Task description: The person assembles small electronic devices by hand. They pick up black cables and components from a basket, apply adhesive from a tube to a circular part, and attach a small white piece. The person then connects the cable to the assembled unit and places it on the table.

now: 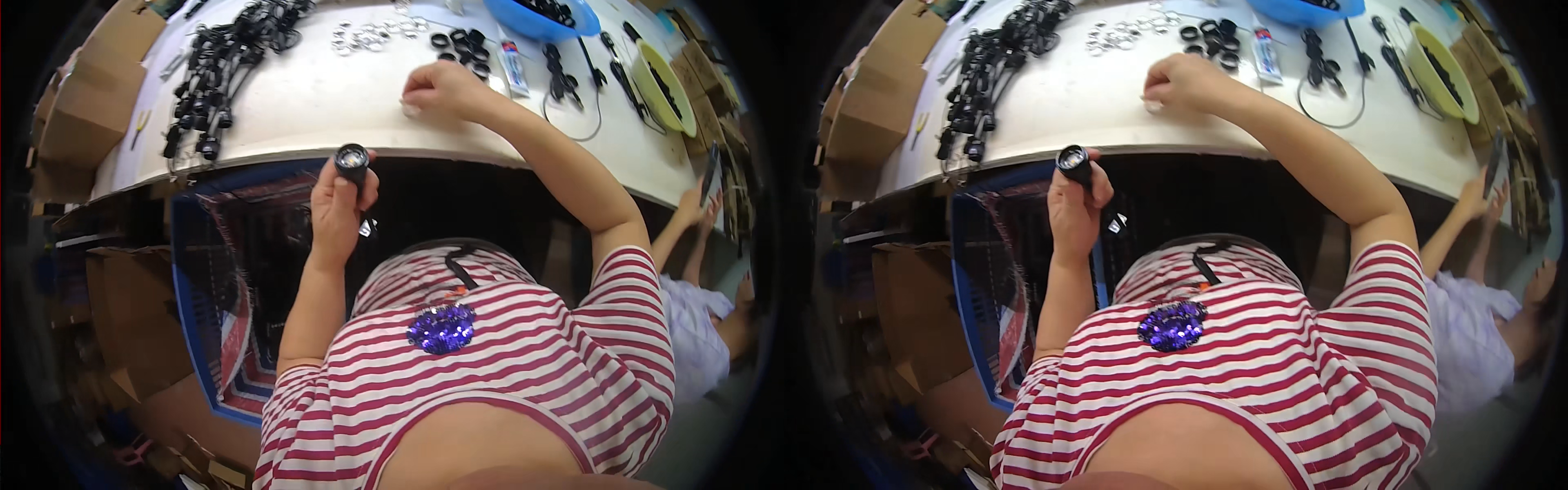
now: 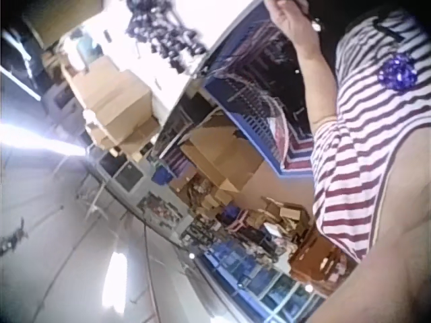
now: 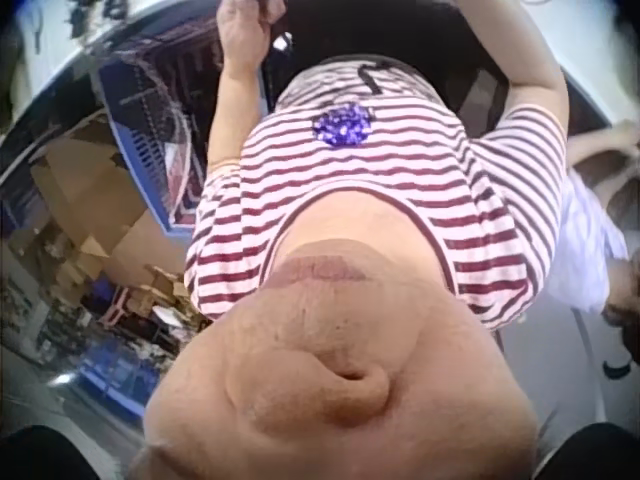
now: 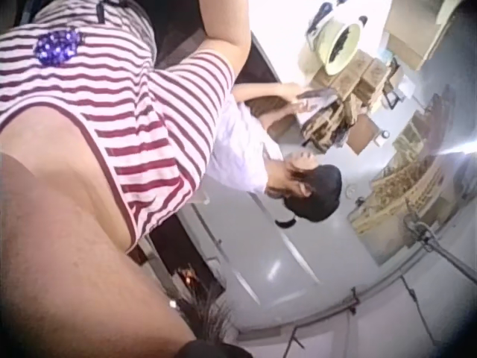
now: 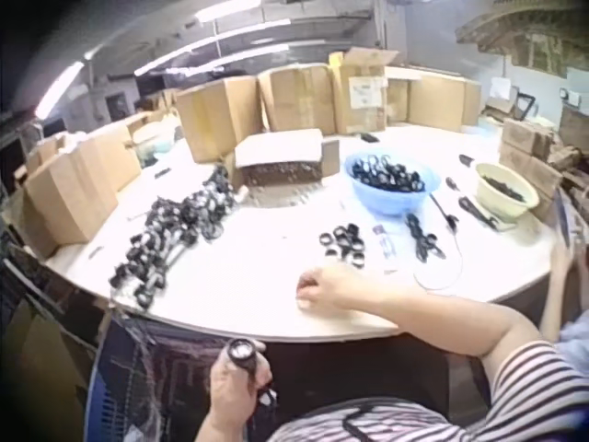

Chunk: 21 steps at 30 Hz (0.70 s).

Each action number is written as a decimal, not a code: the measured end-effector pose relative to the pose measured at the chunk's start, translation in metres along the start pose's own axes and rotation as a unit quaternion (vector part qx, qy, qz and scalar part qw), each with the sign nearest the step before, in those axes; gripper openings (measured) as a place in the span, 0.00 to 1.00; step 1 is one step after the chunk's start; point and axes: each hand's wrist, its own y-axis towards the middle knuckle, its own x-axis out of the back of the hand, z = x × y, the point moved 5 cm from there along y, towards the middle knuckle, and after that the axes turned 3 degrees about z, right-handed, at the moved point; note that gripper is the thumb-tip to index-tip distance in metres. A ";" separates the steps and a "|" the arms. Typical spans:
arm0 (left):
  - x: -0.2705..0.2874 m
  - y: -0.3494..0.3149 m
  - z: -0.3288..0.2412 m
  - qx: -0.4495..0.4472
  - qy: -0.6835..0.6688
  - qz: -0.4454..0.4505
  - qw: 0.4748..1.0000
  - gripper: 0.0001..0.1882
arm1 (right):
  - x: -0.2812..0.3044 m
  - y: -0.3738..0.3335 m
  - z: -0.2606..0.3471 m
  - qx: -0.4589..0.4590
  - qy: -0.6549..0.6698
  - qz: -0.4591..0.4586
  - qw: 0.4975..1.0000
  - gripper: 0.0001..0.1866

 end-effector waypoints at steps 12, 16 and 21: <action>-0.002 0.005 0.034 0.036 0.016 0.023 0.999 0.26 | -0.005 -0.027 0.008 0.060 -0.108 -0.094 0.988 0.12; 0.001 0.005 0.039 0.035 0.026 0.013 0.999 0.26 | 0.007 -0.042 0.043 0.112 0.052 -0.061 0.990 0.11; -0.007 0.007 0.043 0.053 0.024 0.013 0.998 0.25 | 0.004 -0.067 0.076 0.181 0.077 0.008 0.981 0.11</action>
